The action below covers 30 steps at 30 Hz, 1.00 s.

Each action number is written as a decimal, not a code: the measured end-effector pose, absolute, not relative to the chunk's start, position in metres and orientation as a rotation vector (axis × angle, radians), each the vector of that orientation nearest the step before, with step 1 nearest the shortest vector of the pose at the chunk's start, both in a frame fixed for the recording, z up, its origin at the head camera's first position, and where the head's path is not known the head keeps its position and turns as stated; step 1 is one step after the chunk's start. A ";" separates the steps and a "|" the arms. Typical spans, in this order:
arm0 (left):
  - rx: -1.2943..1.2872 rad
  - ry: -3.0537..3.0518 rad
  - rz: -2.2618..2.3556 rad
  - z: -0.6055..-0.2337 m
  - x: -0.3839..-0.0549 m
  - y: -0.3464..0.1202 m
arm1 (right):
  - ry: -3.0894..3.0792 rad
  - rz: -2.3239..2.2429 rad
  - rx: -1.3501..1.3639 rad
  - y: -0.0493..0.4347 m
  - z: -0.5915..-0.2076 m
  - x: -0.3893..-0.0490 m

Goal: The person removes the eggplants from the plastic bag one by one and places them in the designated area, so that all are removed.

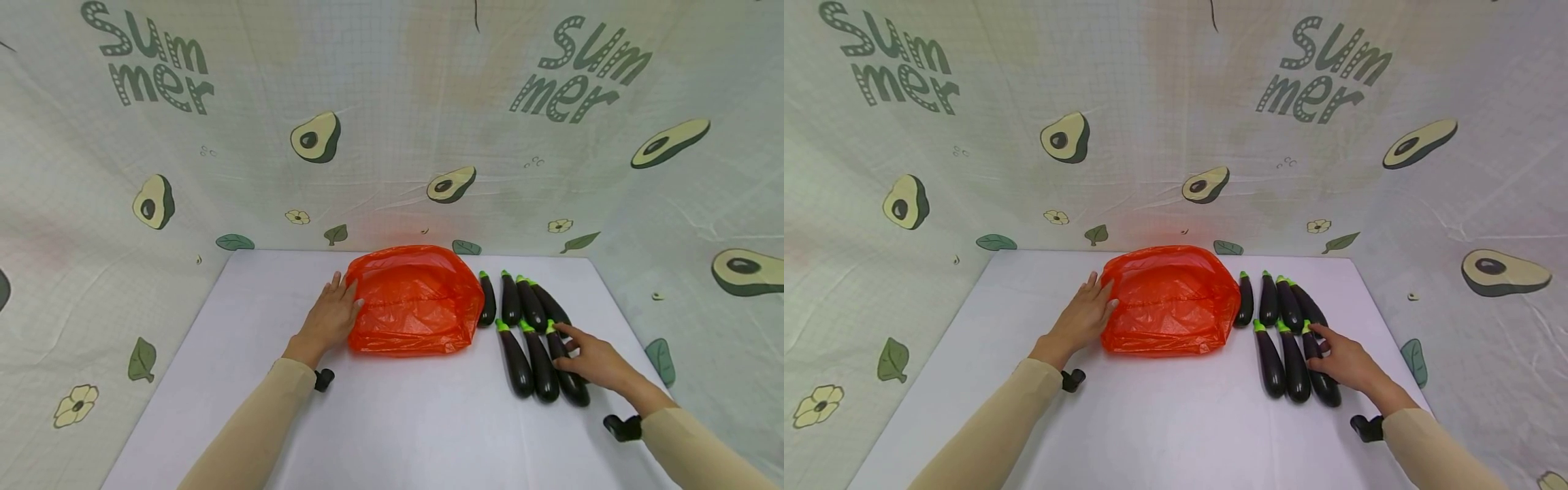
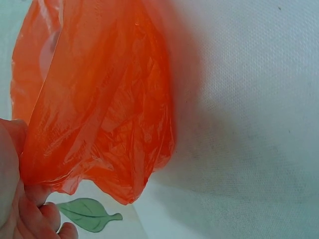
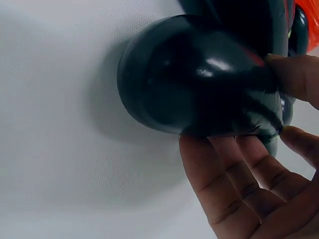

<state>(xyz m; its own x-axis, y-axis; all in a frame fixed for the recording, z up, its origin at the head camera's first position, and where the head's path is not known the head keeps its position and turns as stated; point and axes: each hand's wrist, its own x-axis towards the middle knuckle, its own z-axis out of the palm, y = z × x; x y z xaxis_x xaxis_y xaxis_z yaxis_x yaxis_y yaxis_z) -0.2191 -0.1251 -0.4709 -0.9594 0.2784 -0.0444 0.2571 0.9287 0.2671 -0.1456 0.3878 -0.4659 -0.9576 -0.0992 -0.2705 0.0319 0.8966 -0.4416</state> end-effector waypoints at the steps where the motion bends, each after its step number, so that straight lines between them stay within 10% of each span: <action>1: 0.422 3.008 0.397 -0.471 -0.219 -0.125 | 2.775 -0.651 -0.052 0.388 -0.466 -0.146; 30: 0.421 3.023 0.372 -0.471 -0.219 -0.125 | 2.816 -0.673 -0.074 0.393 -0.473 -0.144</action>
<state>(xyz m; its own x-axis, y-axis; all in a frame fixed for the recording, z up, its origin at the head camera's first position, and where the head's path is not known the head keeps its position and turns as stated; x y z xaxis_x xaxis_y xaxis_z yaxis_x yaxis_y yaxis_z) -0.2190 -0.1248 -0.4706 -0.9603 0.2768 -0.0331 0.2606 0.9334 0.2467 -0.1444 0.3928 -0.4729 -0.9689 -0.1051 -0.2242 0.0075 0.8925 -0.4510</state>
